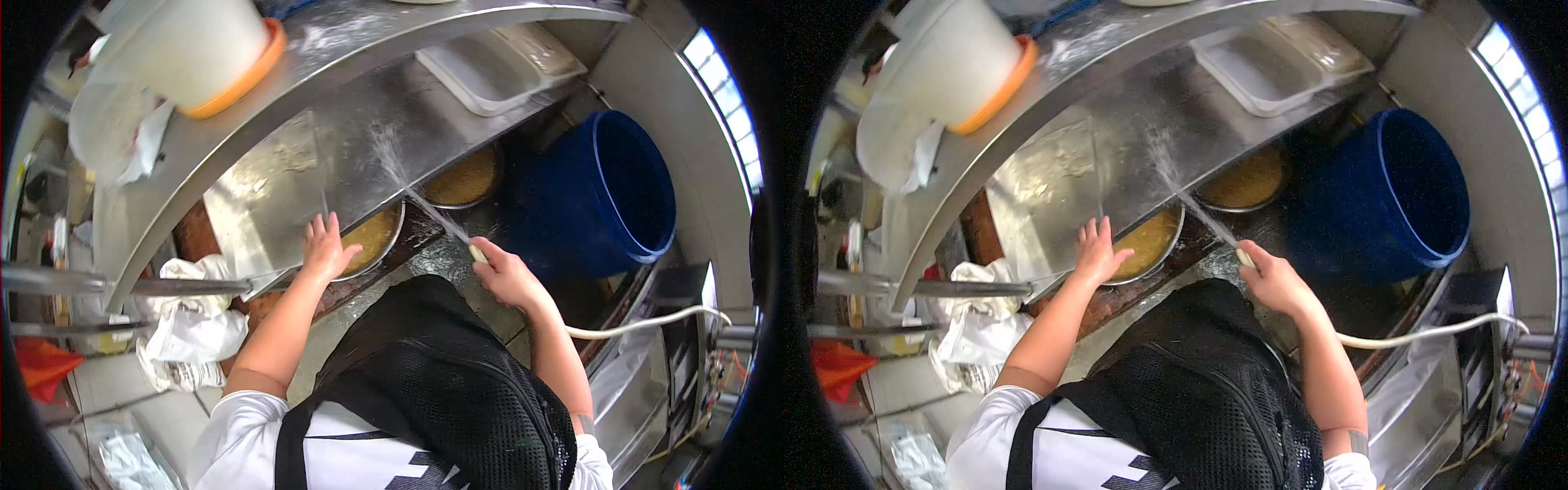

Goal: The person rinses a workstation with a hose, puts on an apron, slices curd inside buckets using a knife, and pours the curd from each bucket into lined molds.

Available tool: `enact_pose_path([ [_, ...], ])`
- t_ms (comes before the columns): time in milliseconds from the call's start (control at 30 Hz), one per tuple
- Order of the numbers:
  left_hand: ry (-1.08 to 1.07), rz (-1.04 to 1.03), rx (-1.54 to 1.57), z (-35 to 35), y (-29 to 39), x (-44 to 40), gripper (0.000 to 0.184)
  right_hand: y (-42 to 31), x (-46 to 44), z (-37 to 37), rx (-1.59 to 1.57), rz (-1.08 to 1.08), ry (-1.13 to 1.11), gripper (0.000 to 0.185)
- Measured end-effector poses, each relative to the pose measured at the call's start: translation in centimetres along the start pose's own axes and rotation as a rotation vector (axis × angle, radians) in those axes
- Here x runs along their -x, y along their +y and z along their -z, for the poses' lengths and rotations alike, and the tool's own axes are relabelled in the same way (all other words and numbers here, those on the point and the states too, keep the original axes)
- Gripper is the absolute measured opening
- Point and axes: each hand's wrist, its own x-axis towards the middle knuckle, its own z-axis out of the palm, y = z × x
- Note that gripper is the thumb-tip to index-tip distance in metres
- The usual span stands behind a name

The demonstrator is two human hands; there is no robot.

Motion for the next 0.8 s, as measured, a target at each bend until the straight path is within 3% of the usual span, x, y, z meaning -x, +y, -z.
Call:
enact_pose_path([
  [67, -0.008, 0.098, -0.093, -1.6, 0.1, 3.5, 0.119, -0.8, 2.3, 2.6, -0.05, -0.119, -0.074, 0.048],
  [100, 0.078, 0.123, -0.179, 2.8, -6.4, 1.9, 0.119, -3.6, -1.7, -0.9, -0.115, -0.016, -0.049, 0.048],
  [233, 0.156, 0.194, -0.19, -2.0, -8.9, 2.1, 0.11, -4.1, 0.2, -0.1, 0.04, 0.072, -0.089, 0.047],
  [300, 0.146, 0.135, -0.191, -2.4, -9.6, 0.9, 0.089, -4.3, 0.0, -0.8, 0.037, 0.152, -0.117, 0.048],
  [367, 0.333, 0.042, -0.313, -6.1, -12.5, -1.4, 0.076, -4.2, -0.4, -2.1, 0.054, 0.243, -0.132, 0.049],
  [433, 0.26, 0.021, -0.253, -3.5, -9.6, -0.2, 0.055, -6.5, 0.4, -2.2, 0.133, 0.14, -0.189, 0.05],
  [567, 0.293, -0.063, -0.175, -3.0, -7.0, -0.8, 0.05, -6.5, 0.3, -3.8, 0.208, 0.185, -0.162, 0.052],
  [633, 0.45, -0.192, -0.245, -3.8, -5.6, -1.8, 0.046, -6.8, 0.4, -3.6, 0.204, 0.197, -0.154, 0.053],
  [800, 0.412, -0.245, -0.128, -3.7, -0.5, -5.0, 0.062, -7.2, 0.5, -3.6, 0.23, 0.19, -0.123, 0.051],
])
